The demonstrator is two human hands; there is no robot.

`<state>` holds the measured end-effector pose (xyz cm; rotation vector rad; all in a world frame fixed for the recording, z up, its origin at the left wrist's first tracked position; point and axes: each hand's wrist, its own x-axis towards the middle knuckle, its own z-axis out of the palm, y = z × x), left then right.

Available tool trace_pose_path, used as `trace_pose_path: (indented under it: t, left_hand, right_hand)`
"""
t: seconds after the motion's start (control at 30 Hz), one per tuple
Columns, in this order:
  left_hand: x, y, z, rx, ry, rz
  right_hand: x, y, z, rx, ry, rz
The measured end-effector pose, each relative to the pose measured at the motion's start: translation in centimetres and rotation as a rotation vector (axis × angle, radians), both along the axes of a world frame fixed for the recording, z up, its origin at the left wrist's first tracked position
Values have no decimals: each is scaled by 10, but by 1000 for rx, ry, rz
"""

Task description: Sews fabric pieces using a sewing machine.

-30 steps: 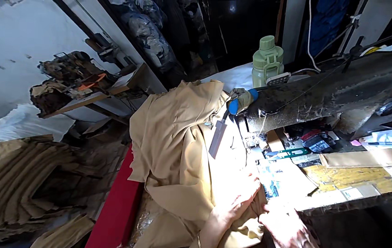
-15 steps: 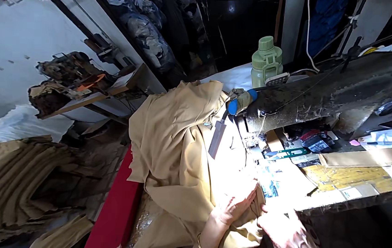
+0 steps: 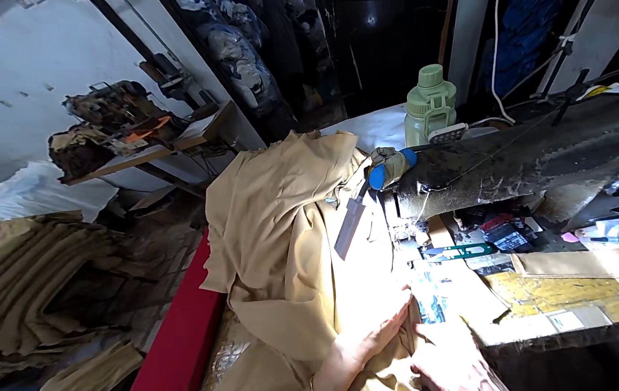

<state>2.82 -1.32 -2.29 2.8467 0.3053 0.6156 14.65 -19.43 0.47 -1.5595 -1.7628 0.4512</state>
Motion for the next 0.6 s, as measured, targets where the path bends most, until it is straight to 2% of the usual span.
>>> trace_pose_path:
  t: [0.17, 0.33, 0.47, 0.57, 0.6]
  left_hand:
    - [21, 33, 11, 56, 188, 158]
    - [24, 51, 6, 114, 141, 183]
    - [24, 47, 14, 48, 52, 208]
    - [26, 36, 31, -254, 183, 283]
    - [24, 37, 24, -224, 174, 308]
  right_hand:
    - [0, 3, 7, -80, 11, 16]
    - [0, 2, 2, -89, 83, 3]
    - [-4, -2, -8, -42, 77, -33]
    - [-4, -3, -7, -43, 74, -27]
    - [-3, -2, -4, -73, 81, -16]
